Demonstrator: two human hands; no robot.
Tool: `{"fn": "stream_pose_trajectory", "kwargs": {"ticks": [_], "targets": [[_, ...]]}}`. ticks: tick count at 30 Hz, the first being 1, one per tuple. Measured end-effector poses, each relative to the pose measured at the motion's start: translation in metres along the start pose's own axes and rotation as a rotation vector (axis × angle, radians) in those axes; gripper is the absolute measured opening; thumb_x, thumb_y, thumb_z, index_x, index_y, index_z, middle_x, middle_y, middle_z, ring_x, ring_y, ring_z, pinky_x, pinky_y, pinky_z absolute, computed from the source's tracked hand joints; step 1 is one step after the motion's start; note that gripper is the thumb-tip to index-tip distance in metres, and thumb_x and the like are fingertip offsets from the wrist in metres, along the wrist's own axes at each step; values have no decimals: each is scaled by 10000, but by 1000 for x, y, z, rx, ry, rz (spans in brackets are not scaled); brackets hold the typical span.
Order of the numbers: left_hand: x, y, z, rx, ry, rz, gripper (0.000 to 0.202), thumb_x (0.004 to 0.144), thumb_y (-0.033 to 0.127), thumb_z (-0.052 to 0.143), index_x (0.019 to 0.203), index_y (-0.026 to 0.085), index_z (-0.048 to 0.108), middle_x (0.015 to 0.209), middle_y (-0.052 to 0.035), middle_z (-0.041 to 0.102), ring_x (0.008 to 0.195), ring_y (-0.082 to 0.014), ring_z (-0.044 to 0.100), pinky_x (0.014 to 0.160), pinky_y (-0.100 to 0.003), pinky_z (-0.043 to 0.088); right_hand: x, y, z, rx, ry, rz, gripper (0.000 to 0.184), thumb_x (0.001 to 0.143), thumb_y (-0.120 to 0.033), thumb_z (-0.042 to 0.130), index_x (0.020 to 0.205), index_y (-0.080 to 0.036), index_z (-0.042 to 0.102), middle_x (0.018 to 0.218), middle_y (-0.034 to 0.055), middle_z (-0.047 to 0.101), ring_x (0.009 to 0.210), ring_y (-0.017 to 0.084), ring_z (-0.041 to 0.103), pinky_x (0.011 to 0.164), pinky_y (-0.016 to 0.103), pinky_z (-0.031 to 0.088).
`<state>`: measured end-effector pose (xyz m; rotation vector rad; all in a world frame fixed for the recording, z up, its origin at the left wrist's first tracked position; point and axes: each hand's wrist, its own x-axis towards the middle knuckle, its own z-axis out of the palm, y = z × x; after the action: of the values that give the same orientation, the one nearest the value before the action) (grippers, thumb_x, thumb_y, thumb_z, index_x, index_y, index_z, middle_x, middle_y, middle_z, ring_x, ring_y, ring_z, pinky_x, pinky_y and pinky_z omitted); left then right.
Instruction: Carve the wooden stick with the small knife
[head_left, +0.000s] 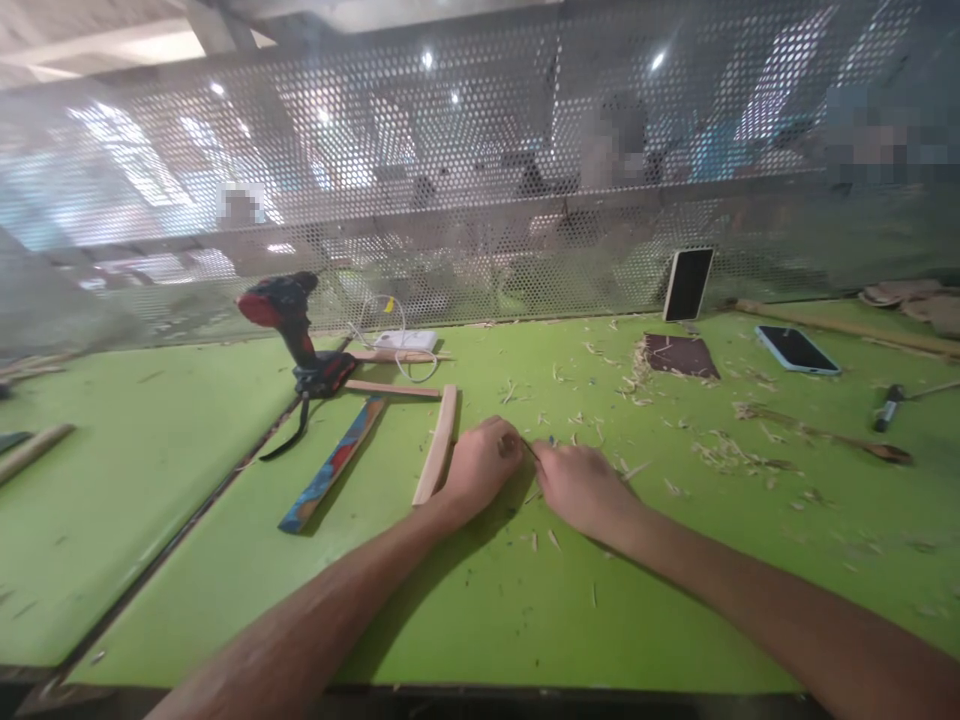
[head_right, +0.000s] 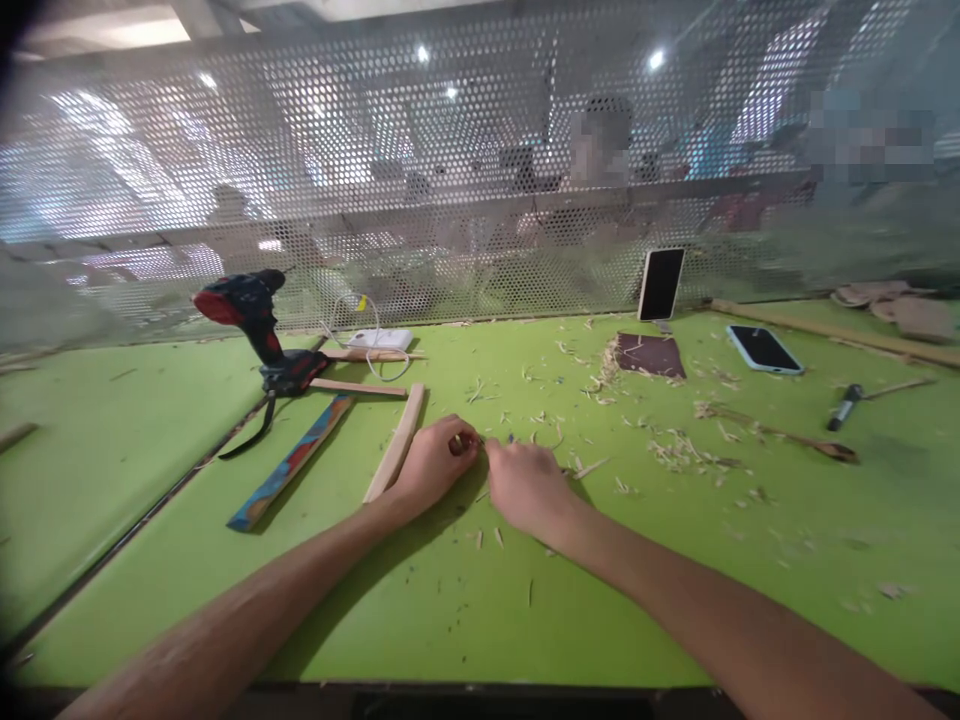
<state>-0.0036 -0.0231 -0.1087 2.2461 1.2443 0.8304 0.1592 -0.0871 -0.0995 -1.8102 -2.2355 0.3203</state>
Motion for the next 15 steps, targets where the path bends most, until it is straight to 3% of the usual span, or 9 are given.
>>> {"fn": "stream_pose_trajectory", "kwargs": {"ticks": [4,15], "targets": [[0,1,-1,1,-11,13,187,820,19,591,796,168,701,813,-39,700,695,-145,613,669,-272,493,-1,1,3,96,10,0,386,985,-181,381,1120,-182,743,618,73,601,536,208,575,510,357,481],[2,4,-3,9,-30,22,200,812,-20,615,784,160,698,808,-31,676,697,-149,581,665,-262,454,2,-5,6,34,-25,23,414,980,-101,337,1008,-163,745,643,84,609,551,221,605,547,383,505]]}}
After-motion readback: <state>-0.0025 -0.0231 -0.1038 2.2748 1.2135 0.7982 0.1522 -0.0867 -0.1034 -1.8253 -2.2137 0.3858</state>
